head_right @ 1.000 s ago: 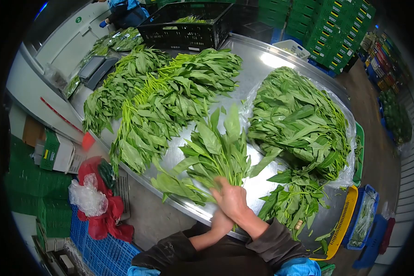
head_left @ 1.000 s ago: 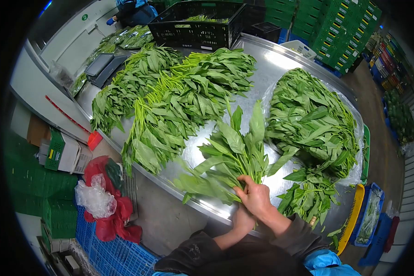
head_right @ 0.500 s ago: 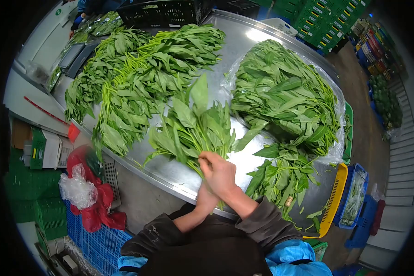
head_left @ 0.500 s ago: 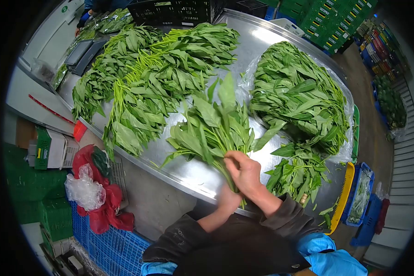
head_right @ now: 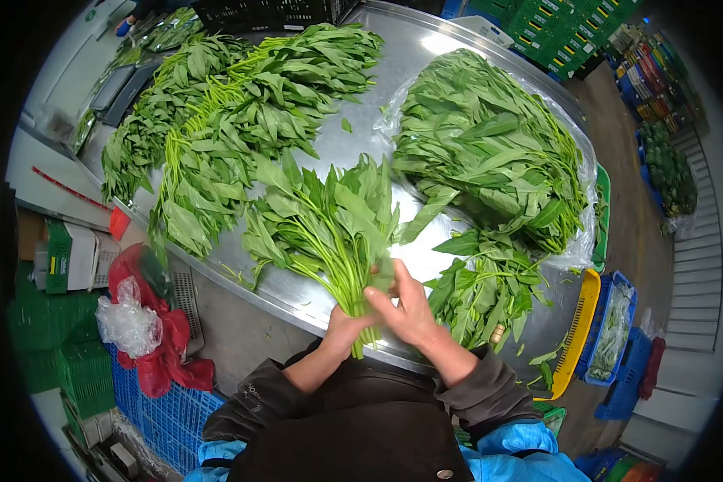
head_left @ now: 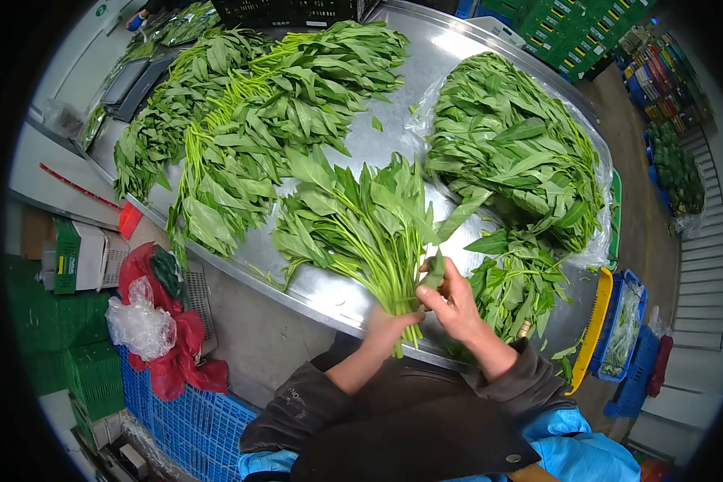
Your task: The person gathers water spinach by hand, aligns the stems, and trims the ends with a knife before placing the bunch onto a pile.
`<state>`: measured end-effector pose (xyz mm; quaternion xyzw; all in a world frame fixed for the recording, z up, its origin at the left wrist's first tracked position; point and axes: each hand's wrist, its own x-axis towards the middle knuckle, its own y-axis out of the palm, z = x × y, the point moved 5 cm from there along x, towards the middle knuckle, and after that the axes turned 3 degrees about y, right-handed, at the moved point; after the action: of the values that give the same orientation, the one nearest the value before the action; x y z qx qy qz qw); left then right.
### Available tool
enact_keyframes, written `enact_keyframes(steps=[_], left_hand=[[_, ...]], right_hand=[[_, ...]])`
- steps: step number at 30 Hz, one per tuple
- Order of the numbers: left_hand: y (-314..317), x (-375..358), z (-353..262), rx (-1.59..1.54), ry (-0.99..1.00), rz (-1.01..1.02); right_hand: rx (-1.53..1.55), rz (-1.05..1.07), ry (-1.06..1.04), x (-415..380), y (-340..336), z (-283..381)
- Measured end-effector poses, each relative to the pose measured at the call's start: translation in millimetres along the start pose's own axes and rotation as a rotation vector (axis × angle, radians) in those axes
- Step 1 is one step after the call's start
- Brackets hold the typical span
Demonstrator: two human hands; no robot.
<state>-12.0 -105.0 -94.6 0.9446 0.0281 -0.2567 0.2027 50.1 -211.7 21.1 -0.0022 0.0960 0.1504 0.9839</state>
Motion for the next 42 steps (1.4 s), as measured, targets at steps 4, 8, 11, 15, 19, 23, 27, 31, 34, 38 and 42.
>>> enact_keyframes(steps=[4,8,11,15,19,23,27,31,34,38,42], left_hand=[[1.5,-6.5,-6.8,-0.148,-0.025,0.179],[2.6,-1.9,-8.9,-0.581,-0.269,0.204],[-10.1,6.2,9.2,-0.439,-0.32,0.056],[-8.6,9.8,6.4,-0.246,-0.228,0.018],[-4.7,0.6,-8.2,-0.193,-0.274,0.038],[-6.1,4.2,-5.2,-0.163,-0.276,0.083],[-4.9,2.9,-7.9,-0.142,-0.323,0.082],[0.7,-2.7,-18.0,-0.196,-0.269,0.018],[-9.3,1.5,-4.5,-0.205,-0.285,-0.068],[-15.3,2.7,-2.5,-0.207,-0.214,-0.039],[-13.3,3.8,-2.7,-0.215,-0.343,0.108]], right_hand=[[-0.401,0.018,0.037,-6.0,-13.0,10.9],[-0.335,0.088,0.071,-23.2,-7.2,8.1],[-0.652,0.063,0.118,-45.2,-6.0,7.4],[-1.039,0.24,0.24,-66.4,-8.0,2.5],[-0.835,0.38,0.159,-88.8,-19.0,-11.1],[-1.234,-0.2,0.342,-74.7,-125.9,-2.9],[-1.436,-0.251,-0.113,-60.8,-80.1,6.1],[-0.826,-0.06,-0.053,-34.3,3.1,8.7],[-0.641,-0.069,-0.059,-11.0,23.9,-28.2],[-0.542,-0.012,-0.385,-25.3,26.3,-14.4],[-0.525,0.231,-0.376,-71.8,30.0,-16.4]])
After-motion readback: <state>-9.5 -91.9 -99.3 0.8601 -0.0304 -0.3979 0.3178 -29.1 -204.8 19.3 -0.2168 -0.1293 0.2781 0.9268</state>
